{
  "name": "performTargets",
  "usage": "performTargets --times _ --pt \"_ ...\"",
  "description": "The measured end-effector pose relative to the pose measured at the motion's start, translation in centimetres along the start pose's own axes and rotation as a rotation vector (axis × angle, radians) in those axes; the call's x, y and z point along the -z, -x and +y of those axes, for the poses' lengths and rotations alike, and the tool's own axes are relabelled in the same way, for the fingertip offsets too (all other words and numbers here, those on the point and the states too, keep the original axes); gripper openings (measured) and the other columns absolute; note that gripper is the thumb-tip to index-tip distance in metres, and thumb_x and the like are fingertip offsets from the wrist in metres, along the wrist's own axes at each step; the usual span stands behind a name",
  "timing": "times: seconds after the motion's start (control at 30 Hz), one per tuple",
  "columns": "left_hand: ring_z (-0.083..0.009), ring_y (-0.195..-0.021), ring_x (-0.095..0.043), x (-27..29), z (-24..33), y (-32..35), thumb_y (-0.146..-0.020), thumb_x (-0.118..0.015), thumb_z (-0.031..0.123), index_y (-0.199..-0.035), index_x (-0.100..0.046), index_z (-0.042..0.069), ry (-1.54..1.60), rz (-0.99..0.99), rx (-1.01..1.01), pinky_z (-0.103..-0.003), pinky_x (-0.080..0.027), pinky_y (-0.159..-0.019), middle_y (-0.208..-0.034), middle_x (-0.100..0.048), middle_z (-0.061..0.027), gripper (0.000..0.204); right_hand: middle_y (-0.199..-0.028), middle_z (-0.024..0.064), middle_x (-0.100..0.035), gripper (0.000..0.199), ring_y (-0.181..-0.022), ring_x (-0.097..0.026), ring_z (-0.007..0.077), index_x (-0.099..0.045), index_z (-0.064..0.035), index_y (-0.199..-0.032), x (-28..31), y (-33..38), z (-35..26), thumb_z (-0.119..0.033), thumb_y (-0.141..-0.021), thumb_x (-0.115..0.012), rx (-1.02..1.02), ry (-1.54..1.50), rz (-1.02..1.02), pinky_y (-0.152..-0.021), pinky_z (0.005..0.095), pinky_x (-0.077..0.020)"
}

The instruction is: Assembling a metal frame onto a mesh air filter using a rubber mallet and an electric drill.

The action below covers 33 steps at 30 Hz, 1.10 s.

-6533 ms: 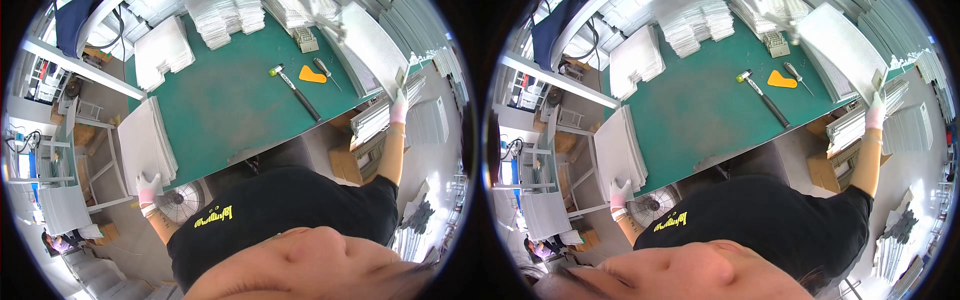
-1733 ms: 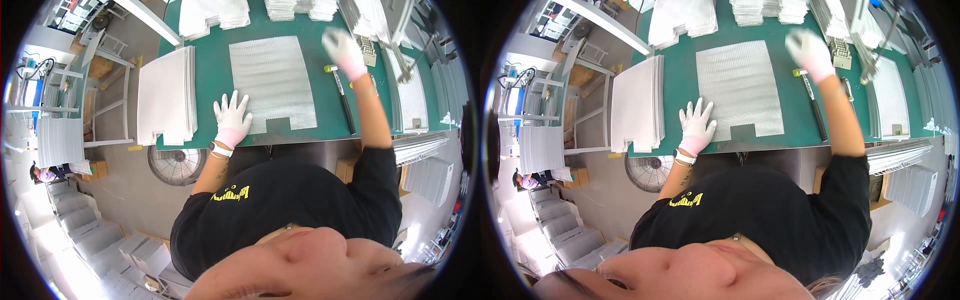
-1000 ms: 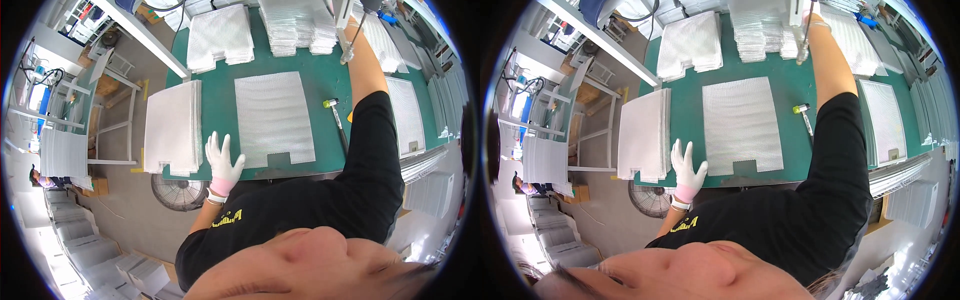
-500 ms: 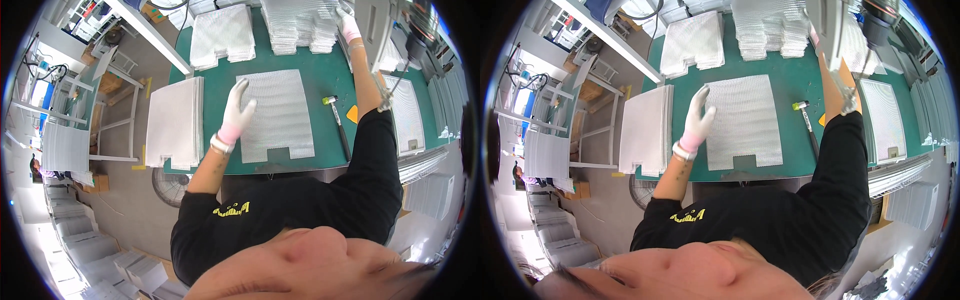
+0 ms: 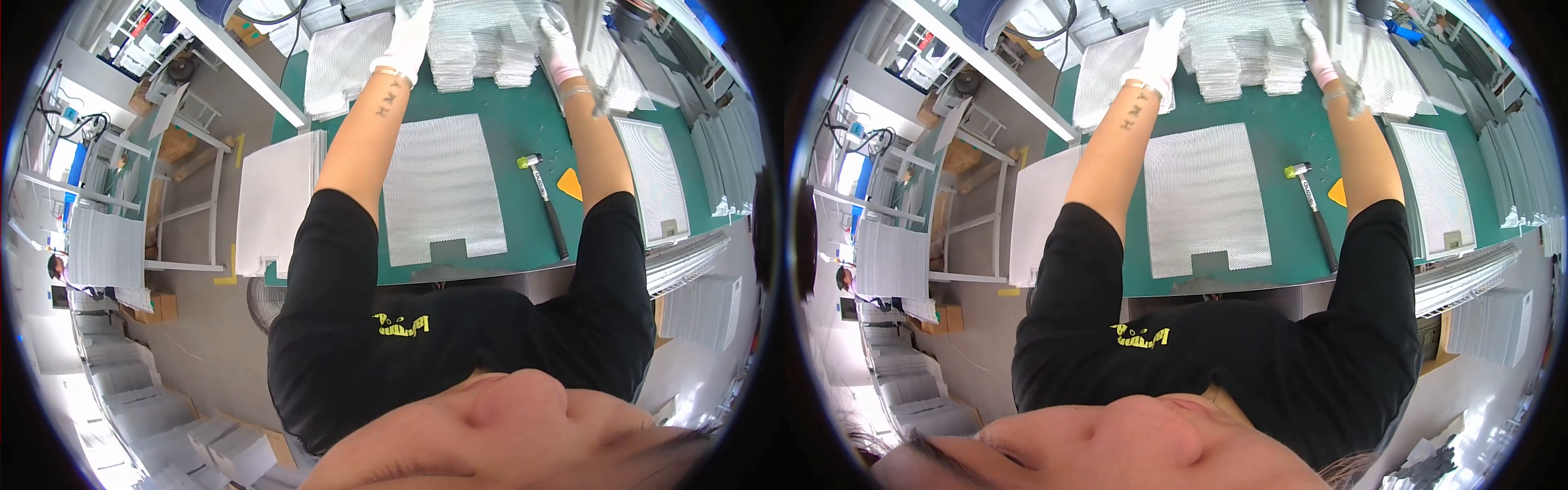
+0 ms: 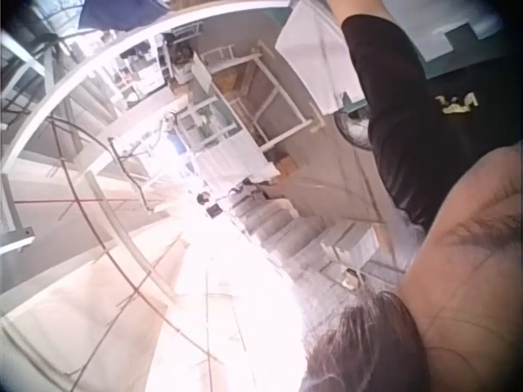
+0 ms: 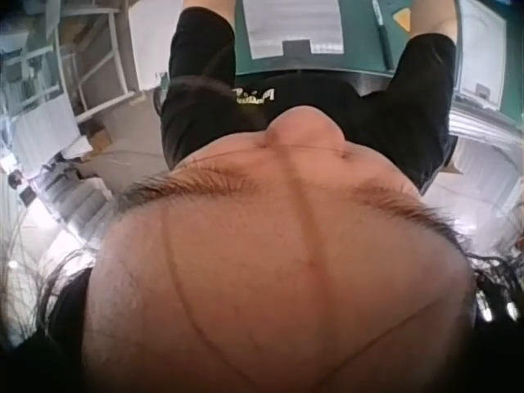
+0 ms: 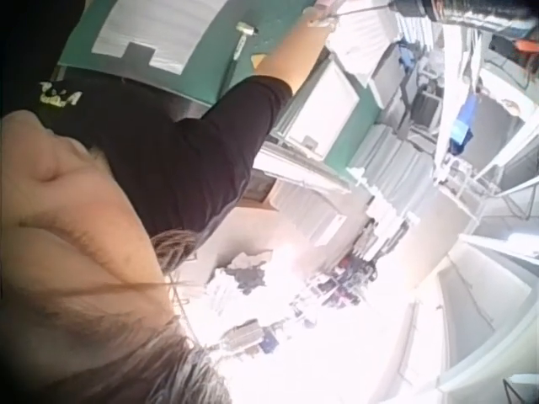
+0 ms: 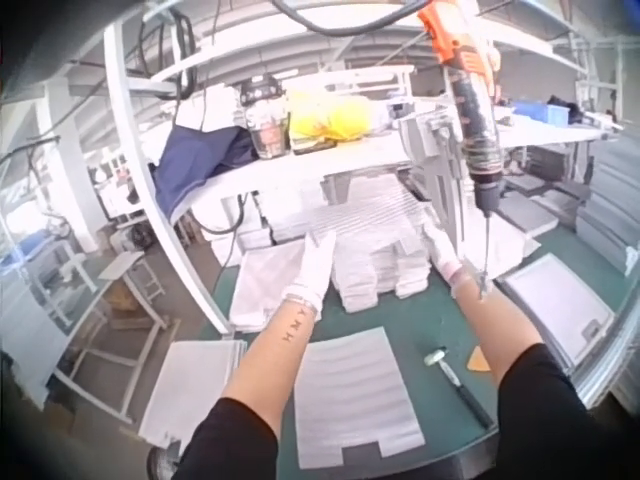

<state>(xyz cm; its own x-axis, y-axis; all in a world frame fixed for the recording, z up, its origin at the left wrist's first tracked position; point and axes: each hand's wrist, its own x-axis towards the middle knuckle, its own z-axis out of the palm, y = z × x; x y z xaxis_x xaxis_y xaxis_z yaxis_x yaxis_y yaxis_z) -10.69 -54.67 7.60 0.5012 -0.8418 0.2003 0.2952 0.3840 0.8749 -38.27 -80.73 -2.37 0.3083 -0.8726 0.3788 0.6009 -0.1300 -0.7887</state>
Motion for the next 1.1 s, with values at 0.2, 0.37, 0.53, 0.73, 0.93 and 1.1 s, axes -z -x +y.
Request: performTargets --times 0.2,0.37,0.53,0.73,0.93,1.1 --pt "-0.0365 -0.145 -0.028 2.0 -0.2 -5.2 -0.09 -0.063 0.035 -0.154 -0.023 0.003 -1.089 0.211 -0.868 -0.033 -0.024 -0.119 -0.153 -0.03 -0.0312 0.082 -0.139 0.0156 -0.052 0.065 -0.129 -0.047 0.0303 -0.05 -0.0011 -0.14 -9.3 0.4 4.9 -0.038 -0.088 -0.061 0.015 0.837 -0.063 -0.109 0.0383 -0.0365" --pt "-0.0295 -0.124 -0.053 2.6 1.6 -8.3 -0.094 -0.058 0.009 -0.15 -0.035 0.004 -0.804 -0.235 -0.39 -0.039 -0.05 -0.098 -0.143 -0.041 -0.029 0.06 -0.143 0.0241 -0.049 0.082 -0.136 -0.043 0.039 -0.046 0.0016 -0.141 -14.7 2.5 -1.0 -0.055 -0.084 -0.061 0.122 1.313 0.101 -0.114 0.0422 -0.0322" --pt "-0.0226 -0.11 -0.058 -1.3 1.4 -4.2 -0.096 -0.053 0.002 -0.155 -0.024 0.008 -0.055 -0.126 -0.172 -0.032 -0.055 -0.086 -0.133 -0.052 -0.0169 0.066 -0.108 0.0276 -0.066 0.08 -0.1 -0.063 0.0426 -0.048 -0.002 -0.14 -11.8 6.2 -6.8 -0.058 -0.084 -0.06 0.46 1.535 0.222 -0.09 0.0458 -0.0486" --pt "-0.0284 -0.107 -0.058 0.7 6.8 9.3 -0.093 -0.062 0.022 -0.148 -0.035 0.002 -0.752 -0.05 -0.371 -0.036 -0.049 -0.088 -0.128 -0.056 -0.0178 0.065 -0.083 0.0173 -0.067 0.064 -0.079 -0.066 0.0292 -0.051 -0.0063 -0.139 -8.8 13.3 -9.2 -0.034 -0.085 -0.07 0.876 1.304 -0.243 -0.074 0.0352 -0.0523" --pt "-0.0399 -0.109 -0.056 7.3 3.9 28.9 -0.077 -0.079 0.032 -0.143 -0.039 -0.005 -1.507 0.028 -0.3 -0.044 -0.046 -0.096 -0.119 -0.054 -0.0261 0.086 -0.084 0.0105 -0.064 0.061 -0.067 -0.058 0.0181 -0.052 -0.0074 -0.14 -17.7 33.2 -12.6 -0.011 -0.082 -0.069 -0.147 1.103 -0.379 -0.07 0.0288 -0.0501" --pt "-0.0394 -0.109 -0.055 10.3 -0.2 34.4 -0.074 -0.081 0.037 -0.142 -0.041 -0.005 -1.622 0.018 -0.035 -0.044 -0.047 -0.095 -0.12 -0.054 -0.0256 0.089 -0.11 0.0207 -0.067 0.057 -0.095 -0.067 0.034 -0.054 -0.0064 -0.137 -17.2 38.8 -9.2 -0.017 -0.083 -0.07 -0.161 1.178 -0.422 -0.084 0.0369 -0.0526"
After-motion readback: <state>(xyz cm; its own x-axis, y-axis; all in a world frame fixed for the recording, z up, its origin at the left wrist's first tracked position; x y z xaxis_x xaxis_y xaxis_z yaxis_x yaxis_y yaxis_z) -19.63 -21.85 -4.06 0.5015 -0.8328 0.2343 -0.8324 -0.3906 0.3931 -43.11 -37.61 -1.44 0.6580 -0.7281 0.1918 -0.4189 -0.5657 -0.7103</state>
